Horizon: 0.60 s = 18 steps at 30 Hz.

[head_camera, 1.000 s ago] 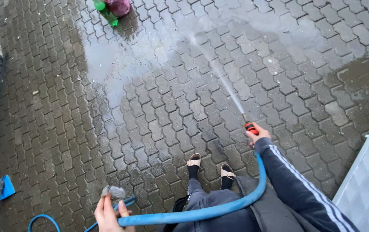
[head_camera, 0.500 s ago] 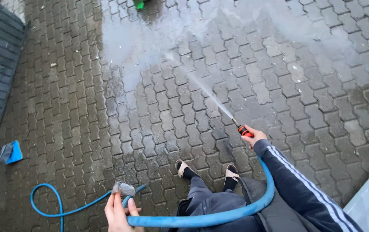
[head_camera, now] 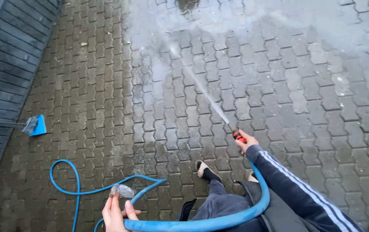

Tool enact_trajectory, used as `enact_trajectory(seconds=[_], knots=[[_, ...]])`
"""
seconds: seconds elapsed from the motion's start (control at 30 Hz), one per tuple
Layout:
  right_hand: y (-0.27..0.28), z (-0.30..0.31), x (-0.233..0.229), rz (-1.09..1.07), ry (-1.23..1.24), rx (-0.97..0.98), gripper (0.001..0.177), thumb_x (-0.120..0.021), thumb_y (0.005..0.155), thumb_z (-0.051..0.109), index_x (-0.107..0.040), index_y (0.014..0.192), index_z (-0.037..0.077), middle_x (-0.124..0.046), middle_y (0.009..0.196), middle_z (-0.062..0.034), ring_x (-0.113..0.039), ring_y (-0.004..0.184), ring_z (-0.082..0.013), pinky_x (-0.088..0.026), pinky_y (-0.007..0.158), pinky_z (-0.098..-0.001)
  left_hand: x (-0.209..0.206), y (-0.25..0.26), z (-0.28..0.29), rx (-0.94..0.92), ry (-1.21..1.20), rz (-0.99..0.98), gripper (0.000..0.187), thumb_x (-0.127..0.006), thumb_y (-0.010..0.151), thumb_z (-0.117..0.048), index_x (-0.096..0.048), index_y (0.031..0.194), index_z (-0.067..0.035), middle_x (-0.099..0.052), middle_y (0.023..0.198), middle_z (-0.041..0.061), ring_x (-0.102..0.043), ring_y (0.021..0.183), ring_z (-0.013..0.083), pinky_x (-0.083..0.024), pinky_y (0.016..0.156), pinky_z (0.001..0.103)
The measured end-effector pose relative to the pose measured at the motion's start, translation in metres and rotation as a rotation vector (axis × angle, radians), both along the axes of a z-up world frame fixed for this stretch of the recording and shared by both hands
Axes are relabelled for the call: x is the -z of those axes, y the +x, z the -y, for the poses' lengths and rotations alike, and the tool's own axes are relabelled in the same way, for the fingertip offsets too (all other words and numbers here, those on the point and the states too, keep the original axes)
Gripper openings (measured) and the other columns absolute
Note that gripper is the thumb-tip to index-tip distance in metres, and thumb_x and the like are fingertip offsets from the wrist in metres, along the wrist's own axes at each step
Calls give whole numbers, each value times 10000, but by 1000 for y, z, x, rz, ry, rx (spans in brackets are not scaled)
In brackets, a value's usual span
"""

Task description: Rinsing a paved driveway and a garage door with a garden hose, and picking up trash items from the ground.

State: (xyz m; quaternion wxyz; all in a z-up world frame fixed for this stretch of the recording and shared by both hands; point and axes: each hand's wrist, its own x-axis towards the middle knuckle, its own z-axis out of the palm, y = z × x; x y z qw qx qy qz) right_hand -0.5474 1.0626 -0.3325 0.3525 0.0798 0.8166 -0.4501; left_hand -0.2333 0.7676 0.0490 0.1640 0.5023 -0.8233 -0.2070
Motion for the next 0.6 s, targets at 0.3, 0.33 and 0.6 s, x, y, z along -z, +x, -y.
enact_trajectory(seconds=[0.3, 0.33, 0.6], knots=[[72, 153, 9, 233, -137, -15, 691, -638, 967, 242, -392, 1606, 336, -715, 843, -140, -443, 402, -165, -442, 350, -313, -15, 10, 105, -22, -115, -96, 423, -554, 1023, -140, -616, 1406, 28, -504, 1433, 273, -671, 476, 237, -543, 629, 313], [70, 162, 10, 207, -188, 88, 702, -640, 966, 224, -381, 1612, 318, -695, 808, -133, -459, 425, -165, -415, 333, -316, -13, 14, 114, -24, -122, -78, 426, -552, 1028, -150, -614, 1412, 26, -500, 1428, 273, -672, 478, 236, -546, 628, 317], [36, 243, -31, 188, -214, 58, 691, -632, 995, 210, -363, 1624, 306, -697, 838, -130, -467, 437, -175, -442, 370, -330, 24, 65, 178, 29, -238, -203, 422, -536, 1035, -138, -616, 1359, 122, -464, 1439, 359, -638, 446, 246, -524, 529, 272]])
